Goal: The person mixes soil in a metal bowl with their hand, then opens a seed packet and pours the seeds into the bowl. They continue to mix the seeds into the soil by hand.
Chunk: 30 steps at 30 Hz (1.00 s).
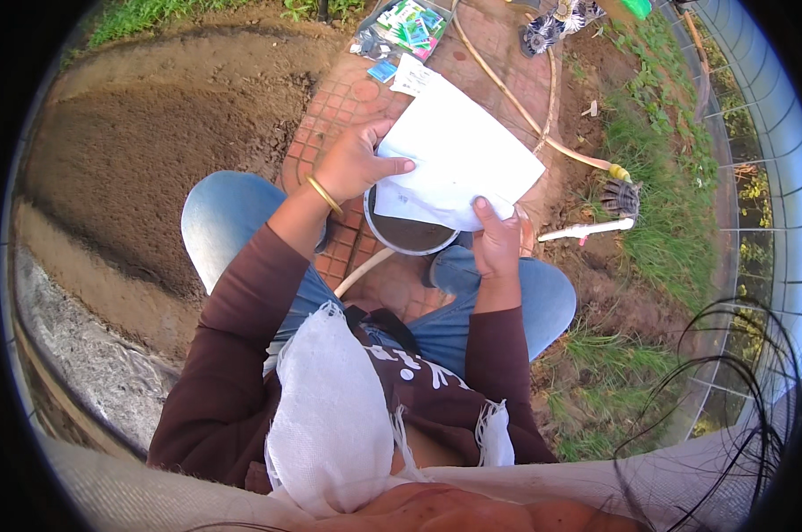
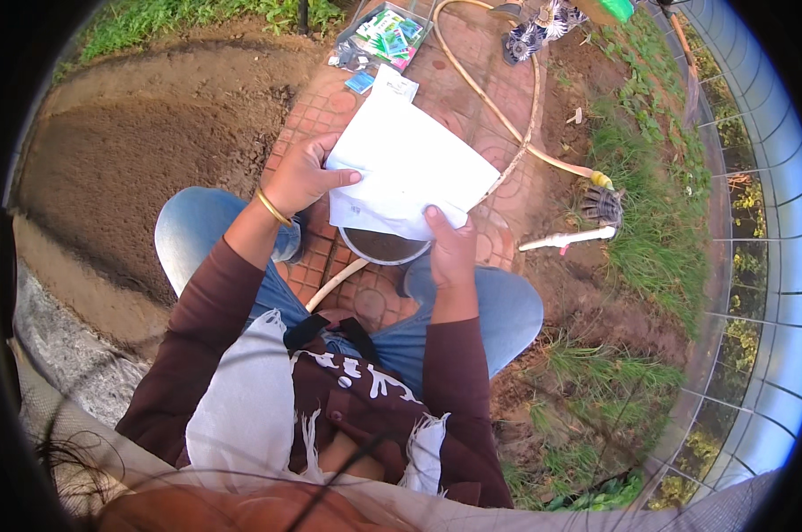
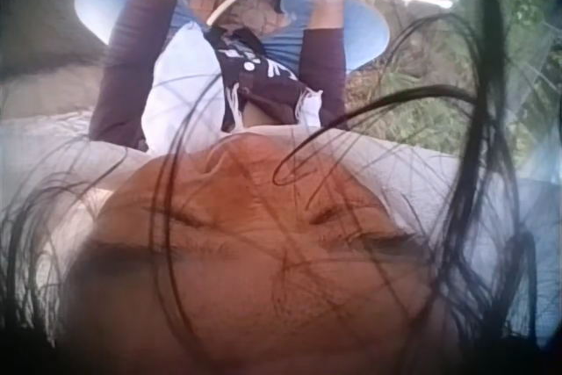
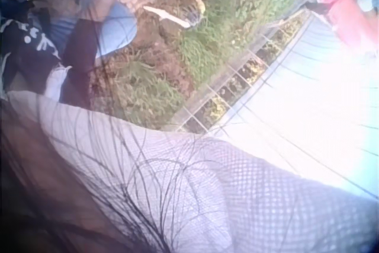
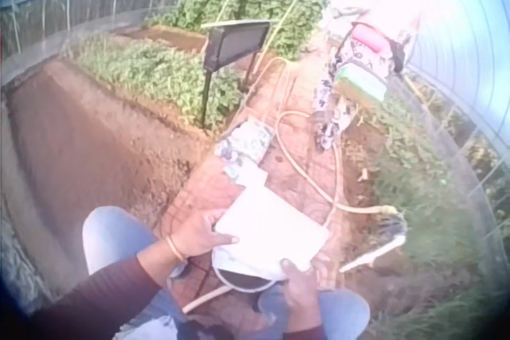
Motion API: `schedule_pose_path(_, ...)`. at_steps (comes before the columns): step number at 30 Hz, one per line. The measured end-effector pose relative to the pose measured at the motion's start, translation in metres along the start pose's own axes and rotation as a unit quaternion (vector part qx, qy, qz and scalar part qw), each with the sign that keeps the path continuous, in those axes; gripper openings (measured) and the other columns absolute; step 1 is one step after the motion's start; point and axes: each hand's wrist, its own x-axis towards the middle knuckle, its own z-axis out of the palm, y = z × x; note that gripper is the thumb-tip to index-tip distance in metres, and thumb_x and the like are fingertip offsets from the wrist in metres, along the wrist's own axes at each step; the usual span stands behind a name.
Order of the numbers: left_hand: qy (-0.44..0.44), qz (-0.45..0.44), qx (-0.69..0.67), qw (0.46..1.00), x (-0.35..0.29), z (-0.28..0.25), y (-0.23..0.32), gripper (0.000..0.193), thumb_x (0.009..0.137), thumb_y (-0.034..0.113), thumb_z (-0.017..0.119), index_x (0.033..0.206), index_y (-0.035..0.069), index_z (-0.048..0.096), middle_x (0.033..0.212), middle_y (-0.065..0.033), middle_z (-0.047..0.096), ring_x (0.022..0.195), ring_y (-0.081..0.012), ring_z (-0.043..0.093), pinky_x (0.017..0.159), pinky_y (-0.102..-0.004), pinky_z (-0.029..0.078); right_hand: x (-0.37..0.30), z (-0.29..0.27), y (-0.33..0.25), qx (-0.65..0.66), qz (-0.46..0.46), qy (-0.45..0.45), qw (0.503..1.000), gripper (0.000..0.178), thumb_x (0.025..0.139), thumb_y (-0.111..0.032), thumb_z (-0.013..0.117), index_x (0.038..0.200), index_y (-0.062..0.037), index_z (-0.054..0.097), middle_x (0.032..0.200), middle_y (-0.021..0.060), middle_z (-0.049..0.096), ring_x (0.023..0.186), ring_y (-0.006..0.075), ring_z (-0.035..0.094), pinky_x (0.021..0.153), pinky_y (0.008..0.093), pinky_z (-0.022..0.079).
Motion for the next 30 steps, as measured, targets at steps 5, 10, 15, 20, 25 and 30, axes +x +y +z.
schedule_pose_path(5,0.007,-0.049,-0.063,0.997,0.0,0.004,-0.005,0.026,0.083,0.003,0.069,0.107,-0.003,0.061,0.097,-0.0056,0.068,0.084,-0.0083,0.063,0.074,-0.0234,0.05,0.002,-0.011,-0.004,0.058,-0.018,0.028,0.998,0.038,0.086,-0.002,0.064,0.123,-0.0014,0.054,0.119,0.0082,0.061,0.11,0.0205,0.057,0.099,0.0354,0.044)
schedule_pose_path(10,0.014,-0.06,-0.089,0.994,0.001,0.006,-0.009,0.028,0.082,0.004,0.071,0.107,-0.001,0.061,0.098,-0.0062,0.068,0.084,-0.0093,0.063,0.074,-0.0235,0.051,0.004,-0.007,-0.005,0.067,-0.019,0.024,0.997,0.038,0.086,-0.001,0.065,0.122,-0.0013,0.054,0.119,0.0089,0.061,0.11,0.0217,0.057,0.099,0.0365,0.044)
schedule_pose_path(15,0.026,-0.044,-0.116,0.992,0.005,0.018,-0.012,0.035,0.079,0.004,0.074,0.111,-0.003,0.06,0.098,-0.0074,0.068,0.084,-0.0103,0.064,0.074,-0.0244,0.052,0.008,-0.009,0.0,0.049,-0.01,0.012,0.999,0.047,0.087,-0.009,0.066,0.13,-0.003,0.047,0.127,0.01,0.056,0.116,0.0239,0.054,0.103,0.0395,0.041)
schedule_pose_path(20,0.086,-0.002,-0.154,0.984,0.013,0.038,-0.029,0.035,0.08,0.003,0.073,0.111,-0.004,0.06,0.098,-0.0083,0.068,0.085,-0.0119,0.064,0.075,-0.0258,0.053,-0.005,0.006,-0.002,0.302,-0.004,-0.006,0.953,0.058,0.09,-0.024,0.063,0.14,-0.0085,0.039,0.139,0.0085,0.047,0.129,0.0288,0.043,0.109,0.0474,0.033)
schedule_pose_path(25,0.102,-0.051,-0.176,0.978,0.013,0.074,-0.046,0.034,0.08,0.001,0.071,0.111,-0.005,0.059,0.1,-0.0093,0.067,0.085,-0.0125,0.064,0.075,-0.0258,0.053,-0.014,0.006,0.012,0.204,0.005,0.046,0.978,0.057,0.092,-0.026,0.06,0.141,-0.0082,0.037,0.14,0.0088,0.047,0.129,0.0292,0.043,0.11,0.048,0.032)
schedule_pose_path(30,0.09,-0.126,-0.327,0.932,0.017,0.081,-0.049,0.029,0.093,0.021,0.061,0.111,-0.001,0.059,0.104,-0.0064,0.067,0.093,-0.0151,0.064,0.081,-0.0296,0.052,-0.008,-0.003,0.012,0.146,-0.005,0.092,0.985,0.052,0.093,-0.015,0.059,0.139,-0.003,0.038,0.134,0.0114,0.05,0.123,0.0274,0.048,0.106,0.0437,0.037)
